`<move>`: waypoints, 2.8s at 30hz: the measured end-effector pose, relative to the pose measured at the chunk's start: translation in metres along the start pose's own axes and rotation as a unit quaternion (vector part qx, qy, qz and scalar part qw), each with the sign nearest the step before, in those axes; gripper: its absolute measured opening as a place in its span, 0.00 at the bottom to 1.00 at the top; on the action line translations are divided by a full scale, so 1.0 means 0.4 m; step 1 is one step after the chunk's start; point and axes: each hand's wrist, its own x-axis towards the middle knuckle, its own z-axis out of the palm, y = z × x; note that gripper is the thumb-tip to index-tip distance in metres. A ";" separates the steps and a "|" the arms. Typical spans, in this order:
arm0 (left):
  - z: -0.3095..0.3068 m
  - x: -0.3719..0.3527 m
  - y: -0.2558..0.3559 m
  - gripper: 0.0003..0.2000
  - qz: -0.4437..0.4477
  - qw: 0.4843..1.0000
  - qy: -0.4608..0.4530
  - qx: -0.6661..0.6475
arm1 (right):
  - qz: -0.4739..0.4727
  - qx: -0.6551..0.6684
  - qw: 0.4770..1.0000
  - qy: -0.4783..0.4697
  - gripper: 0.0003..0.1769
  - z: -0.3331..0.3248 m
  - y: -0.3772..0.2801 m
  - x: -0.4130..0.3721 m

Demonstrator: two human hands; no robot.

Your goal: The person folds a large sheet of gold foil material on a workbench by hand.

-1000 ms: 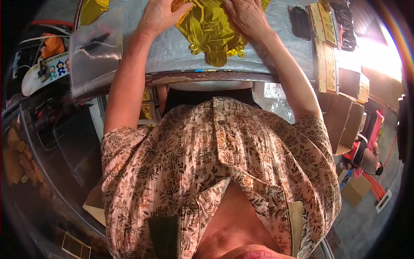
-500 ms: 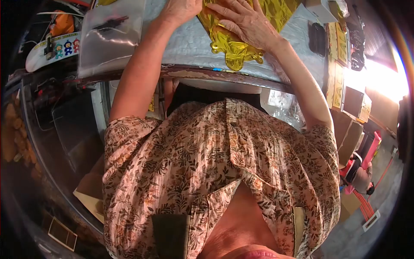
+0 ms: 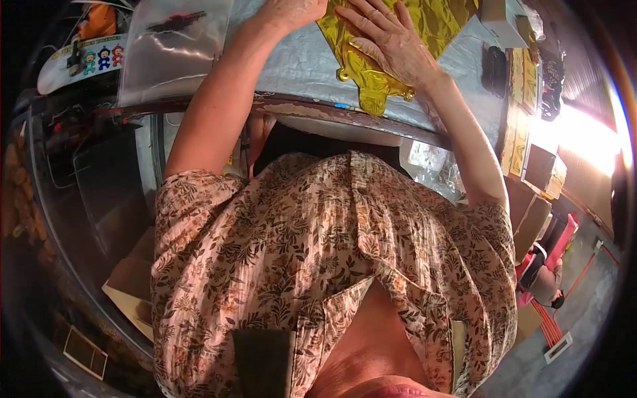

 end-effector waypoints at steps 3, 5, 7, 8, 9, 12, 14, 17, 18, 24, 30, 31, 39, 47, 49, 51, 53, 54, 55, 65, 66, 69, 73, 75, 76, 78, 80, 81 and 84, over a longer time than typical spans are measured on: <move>-0.003 0.001 0.008 0.21 -0.012 1.000 -0.007 -0.012 | -0.005 -0.002 1.000 0.005 0.36 0.000 -0.001 -0.002; -0.003 0.002 0.008 0.20 -0.006 1.000 -0.003 -0.011 | -0.004 -0.003 1.000 0.004 0.36 0.003 -0.002 -0.004; -0.002 0.001 0.006 0.20 0.001 1.000 0.000 -0.011 | -0.003 -0.004 1.000 0.003 0.36 0.000 -0.007 -0.005; -0.002 0.001 0.006 0.20 -0.003 1.000 -0.003 -0.013 | 0.004 -0.008 1.000 0.002 0.36 -0.004 -0.014 -0.006; -0.004 0.002 0.006 0.20 -0.006 1.000 -0.006 -0.015 | 0.012 -0.013 1.000 0.003 0.36 -0.009 -0.018 -0.006; -0.015 0.007 0.031 0.20 -0.001 1.000 0.005 -0.004 | -0.009 -0.075 0.995 0.062 0.37 0.066 0.015 -0.019; 0.017 -0.002 -0.040 0.20 0.009 1.000 -0.015 0.016 | -0.008 -0.056 0.997 0.058 0.36 0.074 0.024 -0.019; 0.030 -0.005 -0.052 0.22 0.049 0.997 0.000 0.066 | 0.006 -0.035 0.997 0.071 0.36 0.062 0.017 -0.020; 0.023 0.001 -0.042 0.22 0.033 0.998 -0.014 0.054 | 0.006 -0.001 0.997 0.078 0.36 0.049 0.016 -0.021; 0.011 0.004 -0.020 0.24 0.011 0.998 -0.038 0.040 | 0.089 -0.022 0.991 0.101 0.34 -0.010 0.025 -0.040; 0.017 0.009 -0.012 0.19 0.047 0.998 -0.005 0.043 | 0.135 -0.038 0.987 0.083 0.34 0.036 0.046 -0.065; 0.017 0.009 -0.008 0.19 0.047 0.997 -0.011 0.054 | 0.132 -0.039 0.987 0.086 0.34 0.041 0.047 -0.066; 0.014 0.009 0.000 0.17 0.049 0.996 -0.027 0.070 | 0.129 -0.022 0.987 0.097 0.36 0.046 0.046 -0.061; 0.009 0.014 -0.005 0.17 0.044 0.997 -0.039 0.055 | 0.124 -0.013 0.985 0.116 0.36 0.054 0.046 -0.068; 0.006 0.032 -0.004 0.16 0.043 0.997 -0.045 0.043 | 0.132 -0.007 0.985 0.113 0.36 0.058 0.048 -0.070; 0.003 0.055 0.002 0.14 -0.003 0.998 -0.039 0.039 | 0.124 -0.013 0.986 0.115 0.36 0.062 0.049 -0.071; 0.017 0.099 0.013 0.13 0.003 0.997 -0.040 0.061 | 0.128 -0.011 0.986 0.109 0.36 0.058 0.046 -0.072; 0.039 0.128 0.016 0.13 0.046 0.995 -0.036 0.078 | 0.129 -0.009 0.986 0.109 0.37 0.058 0.045 -0.071; 0.064 0.155 0.013 0.13 0.089 0.991 -0.031 0.095 | 0.129 -0.008 0.985 0.110 0.37 0.057 0.045 -0.070; 0.243 0.223 -0.019 0.17 0.123 0.983 -0.030 0.134 | 0.143 0.016 0.977 0.155 0.33 0.039 0.061 -0.072; 0.243 0.221 -0.018 0.17 0.121 0.984 -0.035 0.129 | 0.188 0.006 0.963 0.192 0.32 0.020 0.067 -0.073; 0.241 0.220 -0.016 0.16 0.127 0.982 -0.040 0.135 | 0.257 -0.007 0.938 0.234 0.33 0.008 0.115 -0.093; 0.238 0.213 -0.018 0.16 0.126 0.984 -0.043 0.119 | 0.400 -0.041 0.892 0.206 0.36 0.033 0.170 -0.123; 0.238 0.211 -0.020 0.16 0.119 0.986 -0.050 0.103 | 0.407 -0.004 0.887 0.219 0.36 0.047 0.195 -0.132; 0.236 0.210 -0.019 0.16 0.119 0.986 -0.050 0.103 | 0.407 -0.004 0.887 0.218 0.36 0.052 0.198 -0.134; 0.235 0.210 -0.021 0.16 0.118 0.985 -0.053 0.110 | 0.409 -0.020 0.891 0.196 0.36 0.056 0.202 -0.136; 0.239 0.211 -0.024 0.16 0.121 0.985 -0.052 0.107 | 0.404 -0.021 0.893 0.196 0.35 0.054 0.202 -0.139; 0.238 0.211 -0.026 0.16 0.124 0.985 -0.052 0.106 | 0.400 -0.022 0.895 0.198 0.35 0.052 0.200 -0.138; 0.238 0.207 -0.029 0.16 0.116 0.985 -0.047 0.115 | 0.400 -0.024 0.896 0.190 0.35 0.042 0.192 -0.136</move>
